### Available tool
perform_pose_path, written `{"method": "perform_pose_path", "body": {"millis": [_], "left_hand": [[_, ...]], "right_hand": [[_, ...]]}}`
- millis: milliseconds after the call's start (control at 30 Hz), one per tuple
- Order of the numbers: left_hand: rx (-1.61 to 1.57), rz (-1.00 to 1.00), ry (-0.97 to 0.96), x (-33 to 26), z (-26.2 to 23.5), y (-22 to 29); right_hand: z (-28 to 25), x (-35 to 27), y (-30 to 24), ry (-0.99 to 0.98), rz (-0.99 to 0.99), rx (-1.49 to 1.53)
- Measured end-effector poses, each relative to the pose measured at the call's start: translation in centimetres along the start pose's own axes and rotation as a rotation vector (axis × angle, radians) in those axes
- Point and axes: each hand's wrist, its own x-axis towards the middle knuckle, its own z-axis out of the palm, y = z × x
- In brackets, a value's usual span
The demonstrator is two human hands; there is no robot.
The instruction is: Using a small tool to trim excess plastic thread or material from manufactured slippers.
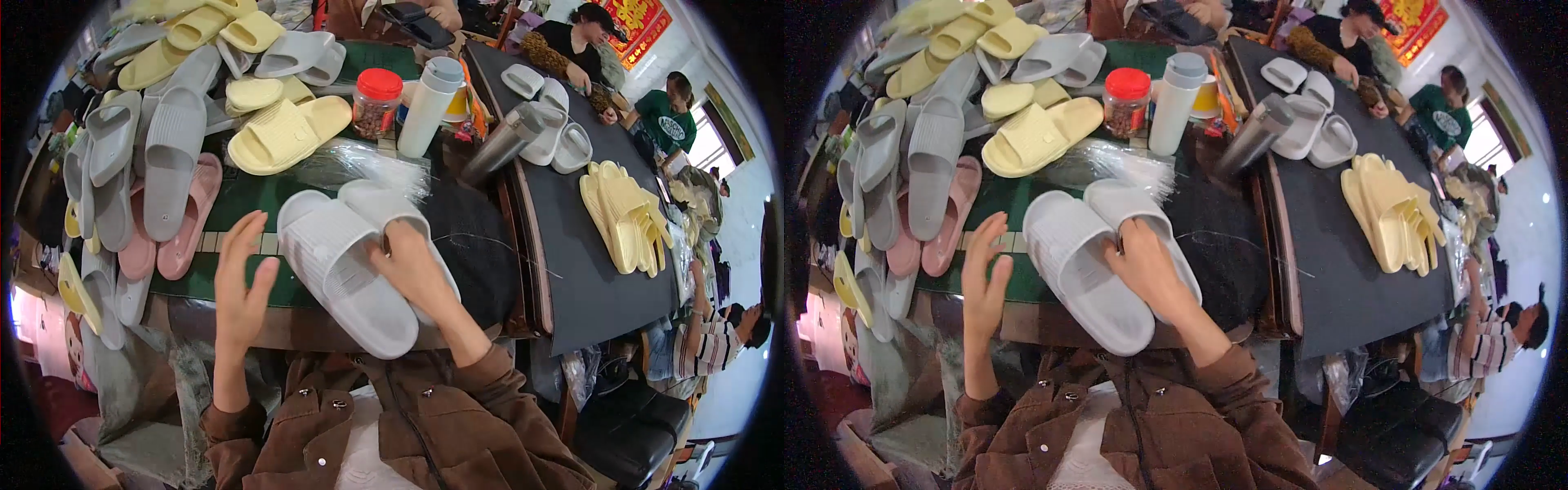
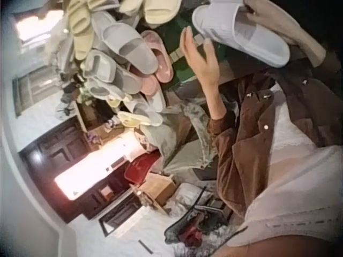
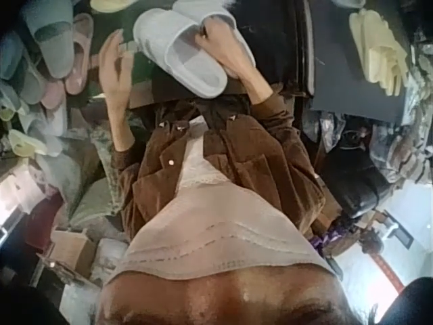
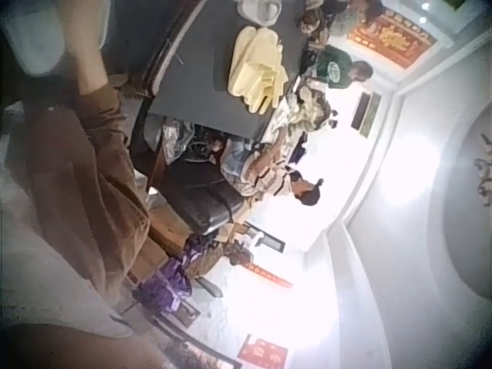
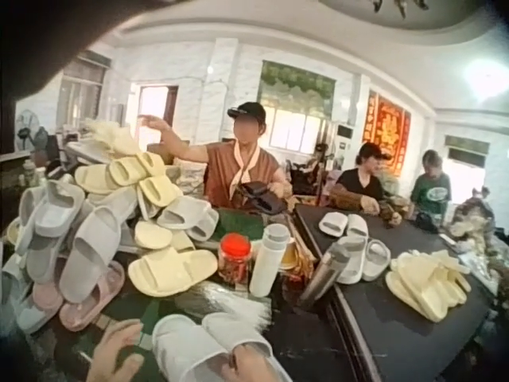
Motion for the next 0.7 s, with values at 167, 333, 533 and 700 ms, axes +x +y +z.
{"method": "perform_pose_path", "body": {"millis": [167,333,533,700], "left_hand": [[0.096,-0.07,-0.228,-0.9,2.2,-1.2],[0.183,-0.089,-0.331,-1.5,3.9,-2.4],[0.139,-0.104,-0.319,-1.5,4.2,-3.5],[0.081,-0.12,-0.26,-0.8,4.0,-4.2]], "right_hand": [[2.0,-1.4,0.3,-0.043,0.059,-0.01],[1.9,-2.0,0.7,-0.064,0.008,0.113],[-1.4,-2.3,-0.1,0.072,-0.063,0.055],[-1.6,-2.5,2.0,0.108,0.067,-0.312]]}}
